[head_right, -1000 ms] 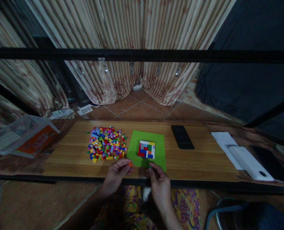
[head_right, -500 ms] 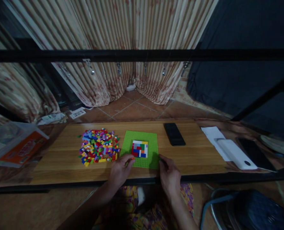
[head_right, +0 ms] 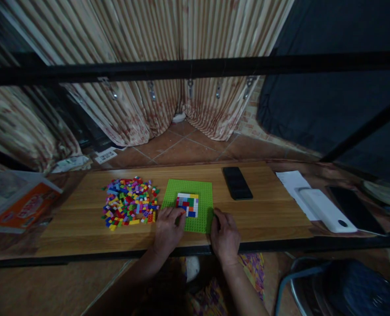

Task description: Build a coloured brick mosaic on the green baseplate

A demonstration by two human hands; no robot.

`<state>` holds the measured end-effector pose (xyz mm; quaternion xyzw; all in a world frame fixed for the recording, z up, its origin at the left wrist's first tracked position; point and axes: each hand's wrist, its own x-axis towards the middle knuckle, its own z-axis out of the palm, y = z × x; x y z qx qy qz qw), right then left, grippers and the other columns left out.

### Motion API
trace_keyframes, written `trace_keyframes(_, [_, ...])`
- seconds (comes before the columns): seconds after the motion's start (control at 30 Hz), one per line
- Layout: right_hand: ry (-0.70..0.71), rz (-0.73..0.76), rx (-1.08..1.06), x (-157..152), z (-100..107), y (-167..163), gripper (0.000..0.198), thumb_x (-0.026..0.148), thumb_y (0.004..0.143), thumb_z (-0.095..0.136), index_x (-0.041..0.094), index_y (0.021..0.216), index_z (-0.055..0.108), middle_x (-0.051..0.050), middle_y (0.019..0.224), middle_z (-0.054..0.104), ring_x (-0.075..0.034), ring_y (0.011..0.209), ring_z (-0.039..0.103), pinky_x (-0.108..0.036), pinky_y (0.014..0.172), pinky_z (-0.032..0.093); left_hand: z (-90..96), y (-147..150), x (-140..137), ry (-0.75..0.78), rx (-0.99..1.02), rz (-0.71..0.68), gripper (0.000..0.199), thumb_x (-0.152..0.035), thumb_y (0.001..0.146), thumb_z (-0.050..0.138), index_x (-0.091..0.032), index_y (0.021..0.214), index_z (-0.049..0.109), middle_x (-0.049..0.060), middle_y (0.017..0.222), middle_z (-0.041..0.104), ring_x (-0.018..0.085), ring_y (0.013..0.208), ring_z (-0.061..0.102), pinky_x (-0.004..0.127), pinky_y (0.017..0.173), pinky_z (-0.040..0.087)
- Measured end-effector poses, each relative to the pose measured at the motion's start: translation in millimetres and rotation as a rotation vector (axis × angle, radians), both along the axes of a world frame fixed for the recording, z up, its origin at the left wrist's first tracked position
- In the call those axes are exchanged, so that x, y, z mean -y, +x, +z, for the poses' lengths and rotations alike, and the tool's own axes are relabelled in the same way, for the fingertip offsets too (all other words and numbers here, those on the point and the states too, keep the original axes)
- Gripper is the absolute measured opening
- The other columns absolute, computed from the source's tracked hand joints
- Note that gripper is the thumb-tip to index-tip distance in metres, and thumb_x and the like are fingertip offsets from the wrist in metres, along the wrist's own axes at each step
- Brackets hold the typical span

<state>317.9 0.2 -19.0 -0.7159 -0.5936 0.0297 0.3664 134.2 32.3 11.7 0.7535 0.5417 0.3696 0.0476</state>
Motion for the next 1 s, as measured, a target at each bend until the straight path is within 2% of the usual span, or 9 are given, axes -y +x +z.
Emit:
trace_keyframes(0.23, [-0.001,0.009,0.019,1,1,-1,0.034,0.033,0.093,0.042,0.020,0.112,0.066,-0.008,0.103,0.067,-0.020,0.091,0.063,-0.029,0.075,0.048,8.8,6,3,-0.080,-0.075,0.079,0.011,-0.020,0.087,0.058,-0.020,0.079,0.065,0.003,0.079,0.067,0.019,0.080,0.060,0.034,0.080,0.041])
trace_keyframes(0.5, [-0.019,0.015,0.010,2,4,-3,0.034,0.032,0.094,0.041,0.019,0.114,0.065,-0.008,0.106,0.067,-0.021,0.094,0.062,-0.030,0.080,0.047,26.1,12,1,-0.292,-0.161,0.159,0.011,-0.021,0.087,0.057,-0.021,0.082,0.067,0.004,0.086,0.069,0.019,0.086,0.063,0.032,0.084,0.042])
trace_keyframes(0.63, [-0.020,0.040,-0.001,2,4,-3,0.035,0.033,0.094,0.039,0.019,0.113,0.065,-0.008,0.106,0.067,-0.021,0.092,0.062,-0.030,0.077,0.047,34.3,18,3,-0.402,-0.230,0.196,0.014,-0.023,0.089,0.054,-0.021,0.091,0.067,0.005,0.089,0.070,0.019,0.084,0.064,0.029,0.077,0.043])
trace_keyframes(0.77, [-0.009,0.071,0.005,2,1,-2,0.036,0.034,0.095,0.037,0.019,0.112,0.065,-0.009,0.105,0.066,-0.021,0.094,0.061,-0.030,0.076,0.047,35.0,21,4,-0.467,-0.239,0.166,0.014,-0.022,0.090,0.053,-0.022,0.093,0.067,0.004,0.090,0.071,0.019,0.085,0.065,0.027,0.075,0.043])
trace_keyframes(1.0, [-0.011,0.119,0.001,1,-2,0,0.036,0.033,0.095,0.035,0.019,0.114,0.062,-0.009,0.106,0.065,-0.022,0.095,0.061,-0.031,0.078,0.047,33.2,9,5,-0.501,-0.159,0.072,0.015,-0.022,0.090,0.056,-0.025,0.098,0.068,0.002,0.100,0.071,0.015,0.092,0.064,0.024,0.081,0.044])
